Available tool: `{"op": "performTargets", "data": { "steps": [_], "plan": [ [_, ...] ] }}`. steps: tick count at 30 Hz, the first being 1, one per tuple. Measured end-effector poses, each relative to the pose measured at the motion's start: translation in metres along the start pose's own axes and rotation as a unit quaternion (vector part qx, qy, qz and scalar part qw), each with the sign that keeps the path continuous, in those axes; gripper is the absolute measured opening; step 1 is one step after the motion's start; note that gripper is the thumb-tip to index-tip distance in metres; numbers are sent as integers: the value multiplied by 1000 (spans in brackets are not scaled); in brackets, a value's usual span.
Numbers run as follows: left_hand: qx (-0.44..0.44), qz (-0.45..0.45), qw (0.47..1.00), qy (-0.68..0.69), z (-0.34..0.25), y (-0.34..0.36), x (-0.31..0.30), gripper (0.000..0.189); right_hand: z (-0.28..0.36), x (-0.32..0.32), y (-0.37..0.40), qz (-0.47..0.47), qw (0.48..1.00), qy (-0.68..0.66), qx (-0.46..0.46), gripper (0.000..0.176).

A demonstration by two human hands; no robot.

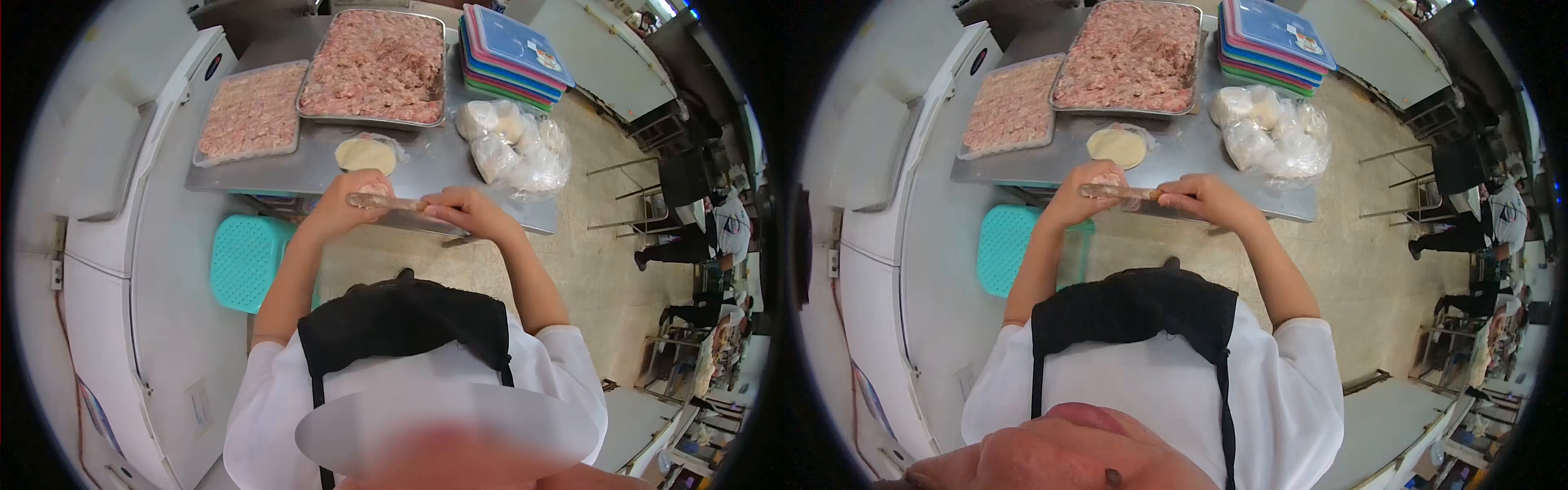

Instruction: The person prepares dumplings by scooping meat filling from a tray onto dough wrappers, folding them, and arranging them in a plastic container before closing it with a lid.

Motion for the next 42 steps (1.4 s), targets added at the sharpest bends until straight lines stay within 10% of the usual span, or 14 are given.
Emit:
{"op": "performTargets", "data": {
  "steps": [8,21,24,35,42],
  "plan": [
    [-20,-199,978,-61,38,-71,-14,35,-67,-87,-33,-90,992,85,3,23],
    [-78,-86,992,-45,45,-84,-38,51,-83,-79,-70,-143,980,-112,79,27],
    [12,-139,989,-41,47,-88,-55,44,-71,-78,-79,-149,978,-112,98,29],
    [-111,-141,970,-162,110,-63,-118,23,-82,-63,-77,-175,963,-69,193,35],
    [55,-124,971,-198,126,-88,-81,27,-82,-54,-79,-185,968,-66,156,35]
  ]
}}
Point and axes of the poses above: each hand's wrist, its own y-axis away from the middle knuckle, its own x-axis out of the palm, z = x × y, the point moved 4 cm from there along -y, towards the middle knuckle, and after that the axes turned 1 degree about z, right-handed, at the moved point
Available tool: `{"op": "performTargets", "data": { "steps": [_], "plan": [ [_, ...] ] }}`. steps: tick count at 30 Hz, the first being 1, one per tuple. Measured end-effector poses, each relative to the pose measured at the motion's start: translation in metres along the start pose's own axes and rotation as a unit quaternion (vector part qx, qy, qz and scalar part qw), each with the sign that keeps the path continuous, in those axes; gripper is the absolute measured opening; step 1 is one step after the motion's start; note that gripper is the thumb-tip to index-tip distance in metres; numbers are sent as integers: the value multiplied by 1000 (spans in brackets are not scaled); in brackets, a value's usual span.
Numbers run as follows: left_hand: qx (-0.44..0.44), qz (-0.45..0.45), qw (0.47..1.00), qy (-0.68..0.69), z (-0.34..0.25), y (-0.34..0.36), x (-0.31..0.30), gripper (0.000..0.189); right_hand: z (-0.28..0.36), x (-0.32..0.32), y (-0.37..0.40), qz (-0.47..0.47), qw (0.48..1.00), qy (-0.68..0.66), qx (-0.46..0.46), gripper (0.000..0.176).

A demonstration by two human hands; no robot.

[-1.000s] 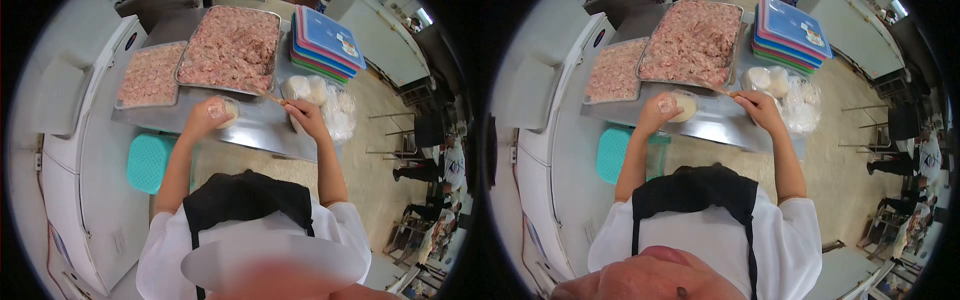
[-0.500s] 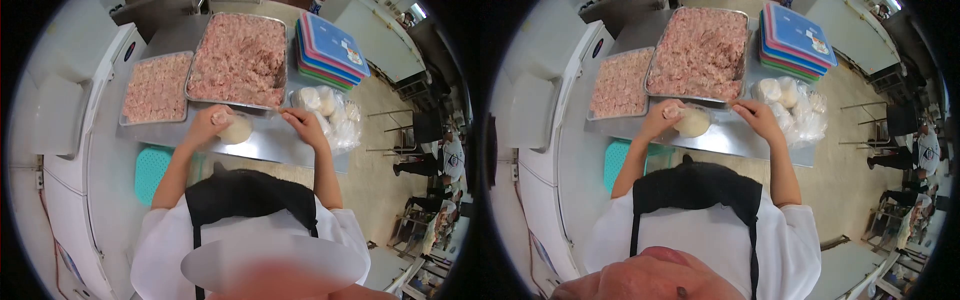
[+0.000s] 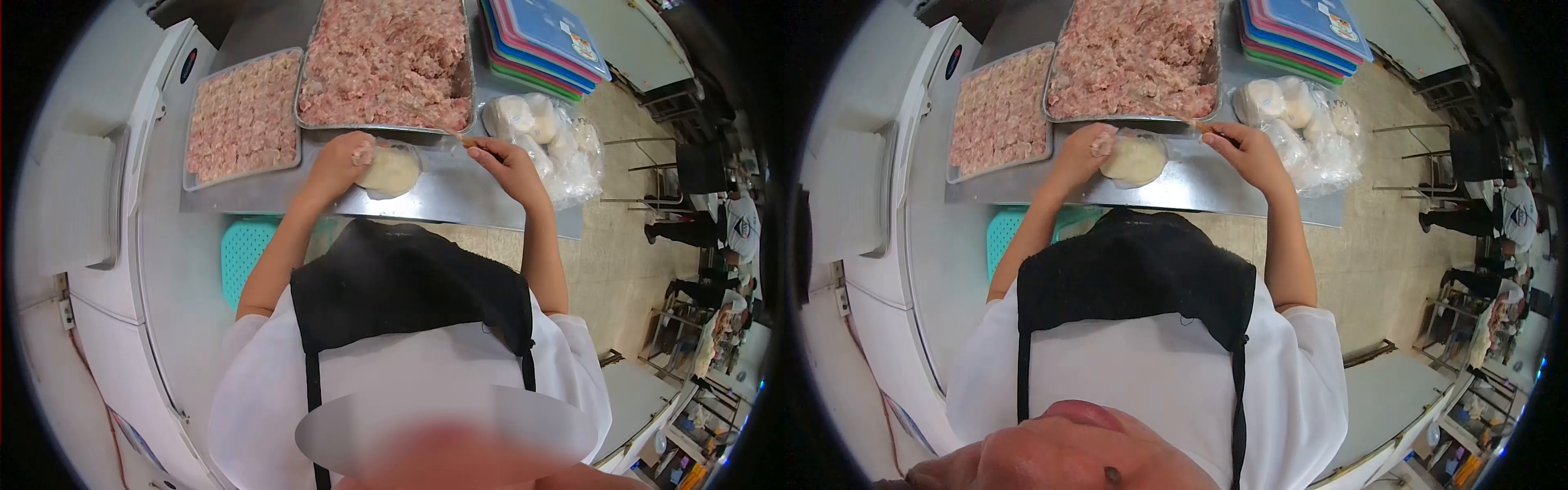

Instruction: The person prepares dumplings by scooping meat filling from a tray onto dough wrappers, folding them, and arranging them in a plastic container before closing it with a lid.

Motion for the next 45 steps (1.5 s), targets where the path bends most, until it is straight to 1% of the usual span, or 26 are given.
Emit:
{"op": "performTargets", "data": {
  "steps": [3,6,9,10,13,16,19,22,25,27,28,31,33,34,37,40,42,43,45],
  "plan": [
    [-3,9,998,-56,-1,-12,27,30,4,0,5,19,999,28,10,34],
    [-26,4,996,-89,-3,-18,49,27,-5,3,12,31,999,20,10,34],
    [-28,18,989,-143,0,-20,66,31,-6,2,21,41,998,32,37,34],
    [-43,27,988,-144,-1,-19,68,36,-8,1,23,38,998,36,37,34],
    [-29,-13,985,-169,1,-18,73,36,-18,0,28,34,998,41,39,34],
    [-130,33,980,-149,15,-25,82,36,-21,-3,32,38,998,31,44,34],
    [-143,54,979,-137,17,-27,87,35,-23,-3,33,45,998,21,38,34],
    [-127,6,982,-142,11,-25,94,30,-25,-4,31,51,998,25,28,34],
    [-28,-27,997,-72,-8,-14,89,10,-25,-8,31,51,998,23,18,33],
    [23,-37,998,-42,-23,-10,83,8,-27,-11,30,60,998,21,21,34],
    [49,-42,998,-27,-30,-9,79,8,-27,-12,29,56,998,21,15,34],
    [57,-41,998,-5,-50,-13,61,13,-26,-18,28,49,999,18,10,33],
    [119,-107,987,-34,-48,-24,49,21,-28,-21,26,50,998,8,25,31],
    [149,-139,978,-48,-47,-31,42,25,-30,-21,25,37,999,-3,7,32],
    [91,-167,981,-41,-34,-57,22,35,-30,-23,20,10,999,-24,-38,33],
    [19,-89,990,-112,-6,-83,18,38,-23,-20,20,10,999,-25,-38,34],
    [11,-90,989,-119,-6,-88,9,40,-18,-20,18,15,999,-19,-26,34],
    [7,-87,989,-122,-9,-91,3,41,-19,-22,16,3,999,-14,-37,34],
    [-3,-143,988,-63,-16,-89,-10,40,-23,-21,13,-18,998,-9,-53,34]
  ]
}}
Point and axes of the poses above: each hand's wrist, its own y-axis away from the middle knuckle, its own x-axis out of the palm, z = x × y, the point moved 4 cm from there along -y, towards the middle knuckle, and after that the axes turned 1 degree about z, right-handed, at the moved point
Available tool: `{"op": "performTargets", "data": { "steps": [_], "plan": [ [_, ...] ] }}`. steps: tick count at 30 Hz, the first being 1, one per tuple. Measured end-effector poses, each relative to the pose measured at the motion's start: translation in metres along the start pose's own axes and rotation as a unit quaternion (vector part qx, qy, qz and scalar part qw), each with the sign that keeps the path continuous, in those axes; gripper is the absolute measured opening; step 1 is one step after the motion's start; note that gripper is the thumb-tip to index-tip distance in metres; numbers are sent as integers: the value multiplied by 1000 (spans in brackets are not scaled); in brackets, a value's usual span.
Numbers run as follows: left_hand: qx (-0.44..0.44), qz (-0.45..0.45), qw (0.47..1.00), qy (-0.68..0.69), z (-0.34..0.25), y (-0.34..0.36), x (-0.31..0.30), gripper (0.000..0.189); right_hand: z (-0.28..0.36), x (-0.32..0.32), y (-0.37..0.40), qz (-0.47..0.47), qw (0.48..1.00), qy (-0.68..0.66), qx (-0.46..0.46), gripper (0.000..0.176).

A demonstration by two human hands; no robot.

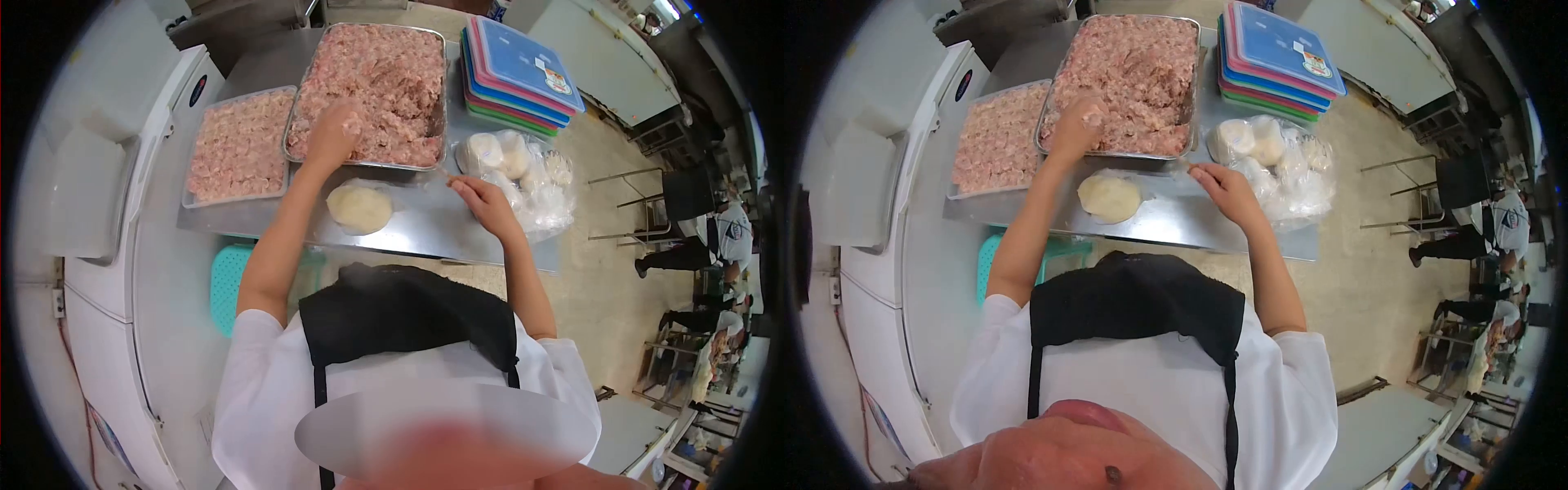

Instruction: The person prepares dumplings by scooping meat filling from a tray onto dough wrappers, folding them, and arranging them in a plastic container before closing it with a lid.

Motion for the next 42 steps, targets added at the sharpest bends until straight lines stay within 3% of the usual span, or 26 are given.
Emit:
{"op": "performTargets", "data": {
  "steps": [1,3,7,10,12,15,18,22,25,28,31,34,37,42],
  "plan": [
    [-11,-29,999,27,-2,-1,-7,39,-1,-1,-2,8,999,10,33,33],
    [-82,24,993,83,-1,3,-12,34,1,-5,-8,24,995,30,95,33],
    [-189,74,953,224,-11,29,-17,27,10,2,-25,-27,997,34,56,32],
    [-114,105,963,220,-14,48,-16,23,18,11,-32,-45,999,-4,9,32],
    [-129,111,957,235,-22,61,-19,21,25,15,-35,-35,998,-49,-21,32],
    [-158,149,941,262,-29,74,-17,22,38,18,-31,57,966,-251,-4,35],
    [-172,172,937,252,-35,84,-17,27,56,22,-25,128,931,-336,-64,39],
    [-213,197,925,245,-43,90,-23,31,58,28,-23,188,902,-368,-124,43],
    [-179,183,938,234,-48,89,-29,31,57,34,-24,202,902,-357,-135,43],
    [-147,181,944,234,-56,83,-35,32,52,40,-25,171,922,-341,-73,42],
    [-97,159,958,218,-64,78,-42,36,32,37,-33,113,929,-346,68,43],
    [-76,159,952,250,-55,80,-38,40,14,15,-57,34,998,-4,50,44],
    [-102,199,942,251,-46,85,-34,40,23,-5,-78,2,940,337,-51,44],
    [-121,206,944,226,-40,92,-34,39,30,2,-98,-10,890,441,-111,36]
  ]
}}
Point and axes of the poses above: each hand's wrist, its own y-axis away from the middle knuckle, its own x-axis out of the palm, z = x × y, the point moved 4 cm from there along -y, towards the middle knuckle, and after that the axes turned 1 degree about z, right-handed, at the moved point
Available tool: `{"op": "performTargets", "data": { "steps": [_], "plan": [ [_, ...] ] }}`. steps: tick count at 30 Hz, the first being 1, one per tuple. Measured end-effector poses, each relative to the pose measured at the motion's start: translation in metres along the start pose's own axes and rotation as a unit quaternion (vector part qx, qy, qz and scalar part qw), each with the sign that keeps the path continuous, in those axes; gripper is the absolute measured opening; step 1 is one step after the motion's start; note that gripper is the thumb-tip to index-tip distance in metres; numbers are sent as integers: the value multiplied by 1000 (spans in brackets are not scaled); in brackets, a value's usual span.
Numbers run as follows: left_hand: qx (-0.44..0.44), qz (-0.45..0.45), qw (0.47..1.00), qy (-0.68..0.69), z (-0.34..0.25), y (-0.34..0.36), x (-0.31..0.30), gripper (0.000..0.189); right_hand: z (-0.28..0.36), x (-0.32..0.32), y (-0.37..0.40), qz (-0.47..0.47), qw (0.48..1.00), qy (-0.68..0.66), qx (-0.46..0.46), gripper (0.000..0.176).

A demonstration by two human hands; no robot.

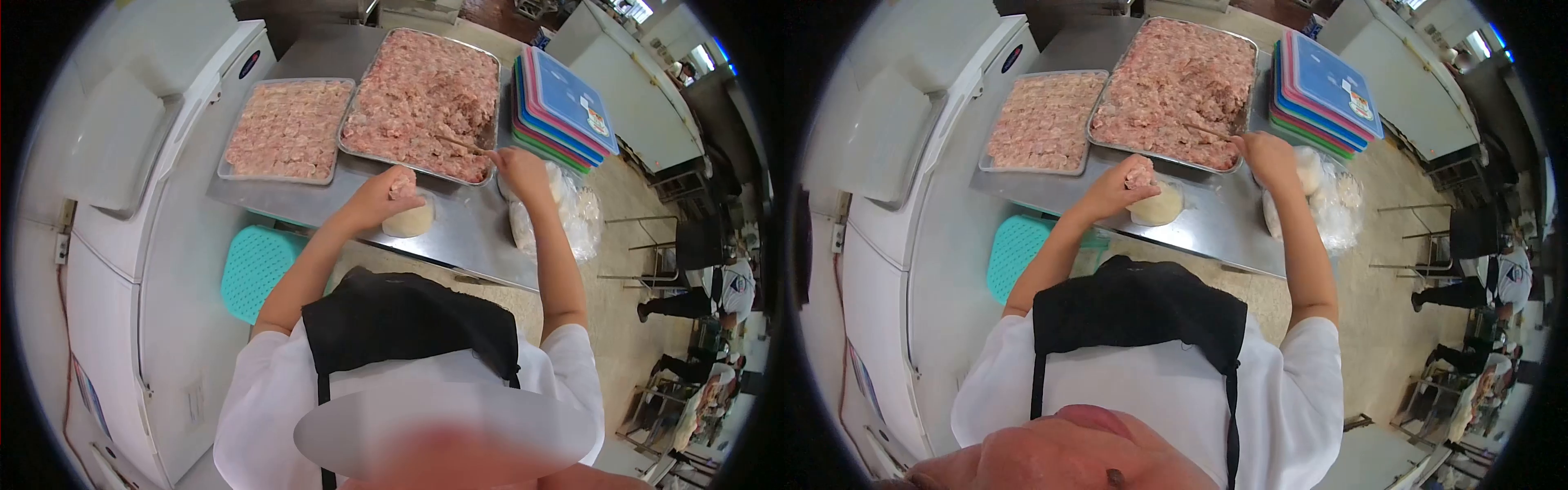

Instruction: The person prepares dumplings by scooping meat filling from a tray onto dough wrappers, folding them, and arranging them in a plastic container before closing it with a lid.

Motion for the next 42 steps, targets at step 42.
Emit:
{"op": "performTargets", "data": {
  "steps": [42],
  "plan": [
    [73,-63,994,-48,49,-83,-58,53,69,23,-1,14,880,-437,184,48]
  ]
}}
Point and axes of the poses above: each hand's wrist, its own y-axis away from the middle knuckle, its own x-axis out of the palm, z = x × y, the point moved 4 cm from there along -y, towards the middle knuckle, and after that the axes turned 1 degree about z, right-handed, at the moved point
